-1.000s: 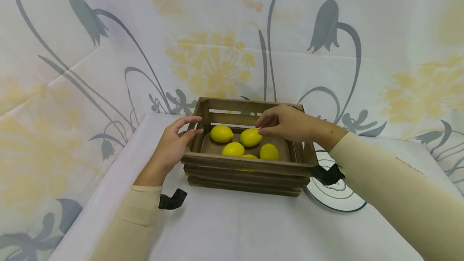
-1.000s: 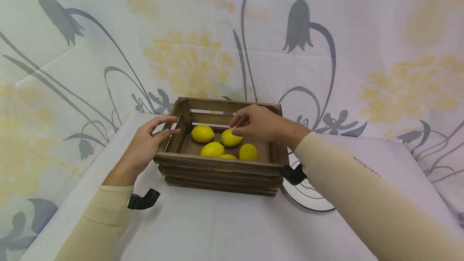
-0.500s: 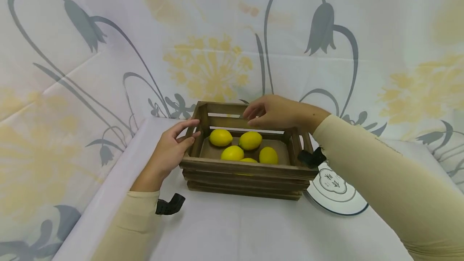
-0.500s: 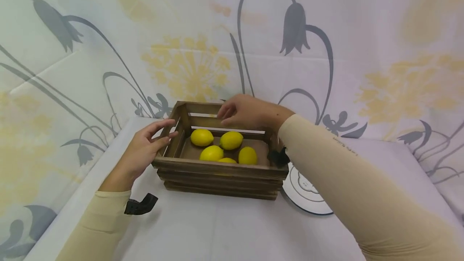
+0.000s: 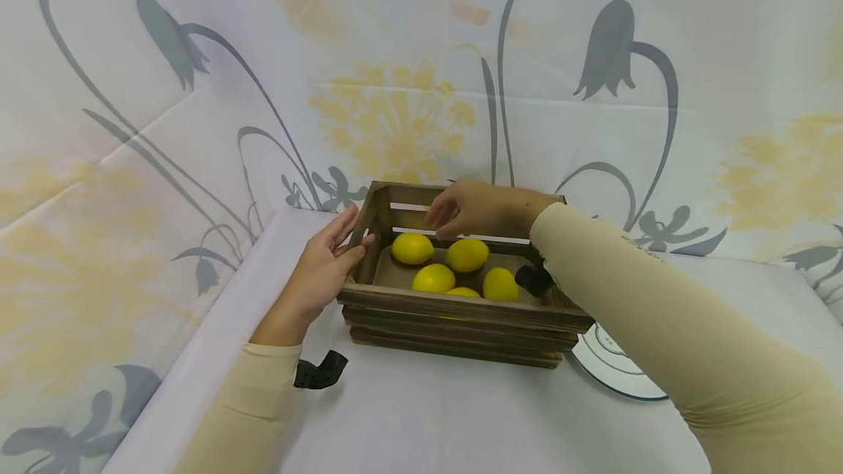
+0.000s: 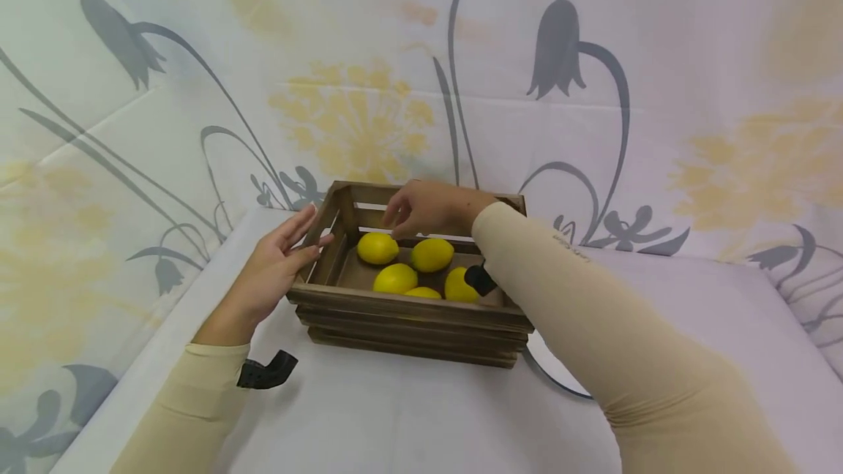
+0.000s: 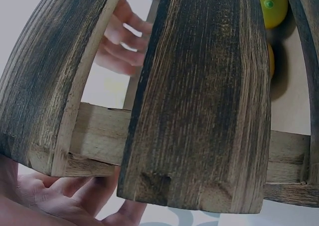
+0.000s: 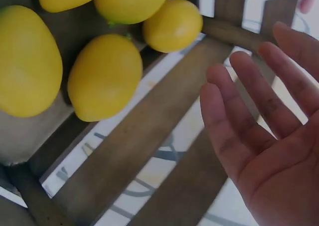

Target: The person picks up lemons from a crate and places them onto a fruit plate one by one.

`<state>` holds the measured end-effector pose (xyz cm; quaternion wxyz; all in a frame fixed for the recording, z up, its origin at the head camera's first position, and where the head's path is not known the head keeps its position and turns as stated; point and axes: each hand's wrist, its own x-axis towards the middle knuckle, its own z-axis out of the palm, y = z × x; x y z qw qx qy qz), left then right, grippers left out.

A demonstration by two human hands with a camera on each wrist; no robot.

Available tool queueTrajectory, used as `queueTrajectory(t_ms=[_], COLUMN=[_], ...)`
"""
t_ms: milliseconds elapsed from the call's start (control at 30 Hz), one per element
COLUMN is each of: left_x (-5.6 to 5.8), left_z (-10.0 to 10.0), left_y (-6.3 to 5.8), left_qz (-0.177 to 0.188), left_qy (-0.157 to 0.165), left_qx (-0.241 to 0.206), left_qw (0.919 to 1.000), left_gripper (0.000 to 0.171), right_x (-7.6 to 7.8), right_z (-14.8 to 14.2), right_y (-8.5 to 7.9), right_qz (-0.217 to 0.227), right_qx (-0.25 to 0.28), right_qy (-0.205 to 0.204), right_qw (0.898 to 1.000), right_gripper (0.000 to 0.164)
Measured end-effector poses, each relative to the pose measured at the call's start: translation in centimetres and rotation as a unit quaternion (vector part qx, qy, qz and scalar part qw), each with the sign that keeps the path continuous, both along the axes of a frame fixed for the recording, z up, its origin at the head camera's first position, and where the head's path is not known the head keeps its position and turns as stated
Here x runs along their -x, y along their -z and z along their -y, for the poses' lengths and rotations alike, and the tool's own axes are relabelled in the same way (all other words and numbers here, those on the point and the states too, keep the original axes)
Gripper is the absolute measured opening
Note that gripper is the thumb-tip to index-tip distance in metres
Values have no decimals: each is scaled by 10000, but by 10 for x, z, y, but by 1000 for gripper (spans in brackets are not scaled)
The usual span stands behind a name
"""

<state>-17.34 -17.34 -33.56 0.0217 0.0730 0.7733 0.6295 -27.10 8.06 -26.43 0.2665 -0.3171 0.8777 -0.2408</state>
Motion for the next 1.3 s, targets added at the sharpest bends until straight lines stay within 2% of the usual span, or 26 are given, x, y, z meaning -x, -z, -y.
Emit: queueTrajectory(t_ms=[267, 433, 567, 967, 1300], left_x=[-4, -6, -6, -5, -5], left_z=[-5, -9, -11, -14, -14], left_y=[1, 0, -3, -6, -7], left_qz=[108, 72, 93, 140, 192], left_qy=[19, 43, 43, 84, 11], left_qx=[-120, -99, -107, -92, 172], left_qw=[9999, 9999, 9999, 9998, 9997], left_gripper=[64, 65, 64, 63, 62], right_x=[9, 11, 11, 4, 2], right_z=[8, 11, 12, 12, 14], right_y=[21, 31, 34, 39, 47], right_qz=[440, 488, 432, 586, 790], right_qx=[-364, -482, -654, -1180, -1313], right_qy=[-80, -363, -523, -609, -561], right_qw=[9983, 9970, 9956, 9894, 9866], right_gripper=[36, 35, 36, 45, 51])
